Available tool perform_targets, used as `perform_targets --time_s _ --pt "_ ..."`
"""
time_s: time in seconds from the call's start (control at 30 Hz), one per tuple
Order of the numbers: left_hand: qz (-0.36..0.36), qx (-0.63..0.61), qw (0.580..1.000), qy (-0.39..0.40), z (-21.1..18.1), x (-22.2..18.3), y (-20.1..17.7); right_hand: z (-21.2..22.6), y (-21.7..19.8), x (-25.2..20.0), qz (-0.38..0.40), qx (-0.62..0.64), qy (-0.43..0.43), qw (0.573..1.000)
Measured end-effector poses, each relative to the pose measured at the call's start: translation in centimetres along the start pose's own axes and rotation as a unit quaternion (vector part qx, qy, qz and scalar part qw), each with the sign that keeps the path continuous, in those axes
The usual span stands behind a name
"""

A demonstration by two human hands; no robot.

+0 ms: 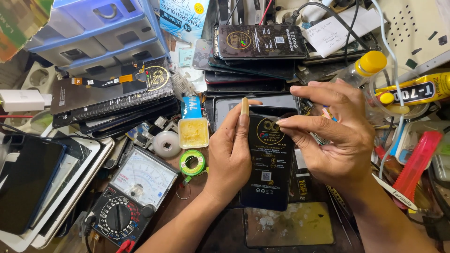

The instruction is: The person is disassembling a mobile phone by removing a screen protector, prying off the back cover, and unscrewing internal components.

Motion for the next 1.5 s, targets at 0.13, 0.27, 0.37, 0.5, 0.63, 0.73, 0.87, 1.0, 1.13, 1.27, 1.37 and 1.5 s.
perform_targets --time_s 0.13,0.27,0.37,0.5,0.63,0.73,0.87,1.0,1.13,1.27,1.37,1.5 --pt "-0.003 0.019 1.0 0.015 0.1 0.0 0.0 0.0 0.0 0.0 0.0 -0.005 0.004 1.0" --pt "-0.004 0.022 1.0 0.021 0.1 0.0 0.0 -0.1 0.0 0.0 -0.006 -0.002 0.005 1.0" --pt "-0.004 0.021 1.0 0.013 0.2 0.0 0.1 -0.1 0.0 0.0 -0.009 -0.003 0.005 1.0" --pt "-0.003 0.007 1.0 0.012 0.3 0.0 0.1 0.0 0.0 0.0 -0.011 -0.001 0.007 1.0" --pt "-0.002 0.016 1.0 0.018 0.3 0.0 0.1 0.1 -0.2 0.1 -0.015 -0.01 0.011 1.0" --pt "-0.002 -0.002 1.0 0.006 0.4 0.0 0.2 0.5 -0.3 0.3 -0.016 -0.03 0.011 0.999" --pt "-0.005 -0.02 1.0 0.004 0.4 0.1 0.1 -0.1 -0.1 0.3 -0.025 0.076 0.137 0.987" --pt "-0.005 -0.019 1.0 0.011 -0.1 0.0 -0.1 -0.4 0.0 0.1 0.012 0.044 0.168 0.985" --pt "-0.007 0.014 0.999 0.052 -0.7 -0.3 -0.1 -0.9 0.3 -0.3 0.028 0.027 0.156 0.987" --pt "-0.011 0.001 0.999 0.047 -0.7 -0.4 -0.1 -1.1 0.7 -0.7 0.04 0.033 0.196 0.979" --pt "-0.01 0.0 0.999 0.043 -0.9 -0.6 -0.1 -1.1 0.7 -0.6 0.046 0.033 0.209 0.976" --pt "-0.006 0.034 0.997 0.07 -1.0 -0.7 -0.1 -1.1 0.7 -0.9 0.031 0.05 0.221 0.974"
Point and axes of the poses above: each hand's wrist, its own x-axis towards the middle knuckle, its own y-axis out of the palm, z = x × y, the point moved 6 cm from there along x, towards the middle knuckle, and after that the axes turned 1 degree about -y, right-handed, at the moved point
